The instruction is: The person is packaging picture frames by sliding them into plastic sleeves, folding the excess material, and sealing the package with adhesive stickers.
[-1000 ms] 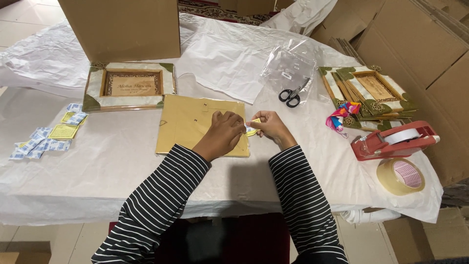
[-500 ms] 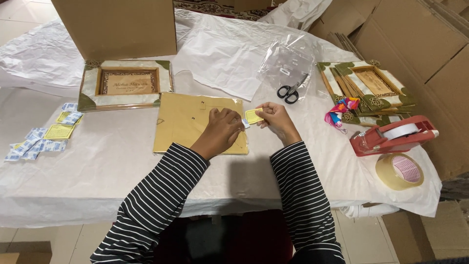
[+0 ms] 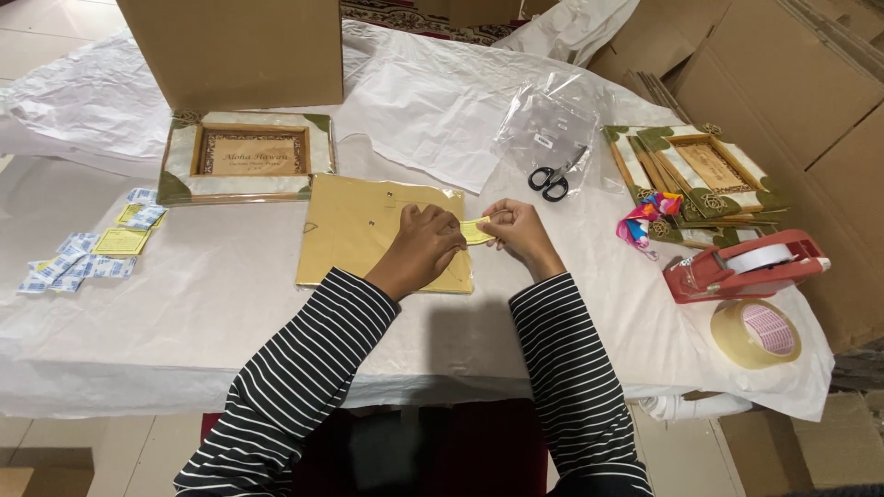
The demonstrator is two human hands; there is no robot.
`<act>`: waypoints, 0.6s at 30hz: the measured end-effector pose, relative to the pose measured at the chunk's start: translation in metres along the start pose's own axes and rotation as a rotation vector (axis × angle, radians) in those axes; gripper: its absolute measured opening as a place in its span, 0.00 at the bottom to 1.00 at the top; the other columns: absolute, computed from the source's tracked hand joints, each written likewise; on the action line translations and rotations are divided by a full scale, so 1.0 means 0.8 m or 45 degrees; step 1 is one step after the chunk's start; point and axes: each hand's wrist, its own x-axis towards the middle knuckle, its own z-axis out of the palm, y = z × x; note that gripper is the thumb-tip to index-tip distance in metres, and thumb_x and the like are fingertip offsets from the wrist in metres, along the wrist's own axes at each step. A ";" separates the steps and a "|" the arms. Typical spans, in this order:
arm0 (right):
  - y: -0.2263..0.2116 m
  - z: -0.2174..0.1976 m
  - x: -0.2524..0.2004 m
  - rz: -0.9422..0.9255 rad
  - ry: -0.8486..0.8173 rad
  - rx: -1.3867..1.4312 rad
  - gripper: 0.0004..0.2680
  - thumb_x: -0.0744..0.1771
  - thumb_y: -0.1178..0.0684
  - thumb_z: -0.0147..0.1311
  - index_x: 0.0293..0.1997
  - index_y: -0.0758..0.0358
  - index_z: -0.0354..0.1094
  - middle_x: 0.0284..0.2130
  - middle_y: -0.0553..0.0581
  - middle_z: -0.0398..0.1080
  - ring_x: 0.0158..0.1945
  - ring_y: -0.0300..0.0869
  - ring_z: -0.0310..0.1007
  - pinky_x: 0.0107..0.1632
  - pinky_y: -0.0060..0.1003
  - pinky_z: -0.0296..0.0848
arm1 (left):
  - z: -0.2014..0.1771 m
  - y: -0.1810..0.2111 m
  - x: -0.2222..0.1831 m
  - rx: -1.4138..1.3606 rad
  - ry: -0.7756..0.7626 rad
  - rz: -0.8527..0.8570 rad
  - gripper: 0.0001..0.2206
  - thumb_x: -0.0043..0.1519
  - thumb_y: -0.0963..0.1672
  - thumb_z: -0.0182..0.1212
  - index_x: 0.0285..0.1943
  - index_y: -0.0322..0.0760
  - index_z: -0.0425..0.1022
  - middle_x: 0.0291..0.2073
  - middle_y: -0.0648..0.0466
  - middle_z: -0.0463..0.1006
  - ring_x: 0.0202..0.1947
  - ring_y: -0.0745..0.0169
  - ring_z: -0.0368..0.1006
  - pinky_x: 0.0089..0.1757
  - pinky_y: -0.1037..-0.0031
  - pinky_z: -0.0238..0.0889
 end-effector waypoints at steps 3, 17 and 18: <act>0.005 0.011 0.004 -0.002 -0.048 -0.017 0.12 0.62 0.64 0.62 0.47 0.75 0.68 0.29 0.65 0.75 0.21 0.40 0.77 0.21 0.25 0.77 | 0.000 0.000 0.000 -0.031 -0.012 -0.016 0.06 0.66 0.45 0.59 0.47 0.48 0.80 0.46 0.54 0.76 0.56 0.53 0.66 0.57 0.51 0.48; -0.014 0.019 -0.012 0.159 -0.109 0.197 0.14 0.63 0.67 0.56 0.54 0.79 0.68 0.34 0.63 0.74 0.34 0.40 0.80 0.41 0.31 0.84 | -0.003 -0.045 -0.006 -0.040 0.229 -0.229 0.07 0.61 0.44 0.56 0.46 0.45 0.76 0.40 0.54 0.74 0.51 0.53 0.69 0.56 0.53 0.50; -0.010 0.019 -0.010 0.121 -0.101 0.233 0.15 0.63 0.68 0.59 0.55 0.78 0.68 0.35 0.65 0.75 0.35 0.43 0.80 0.42 0.33 0.84 | -0.003 -0.048 -0.006 -0.021 0.247 -0.255 0.07 0.61 0.45 0.57 0.45 0.45 0.75 0.40 0.55 0.74 0.51 0.54 0.68 0.56 0.54 0.50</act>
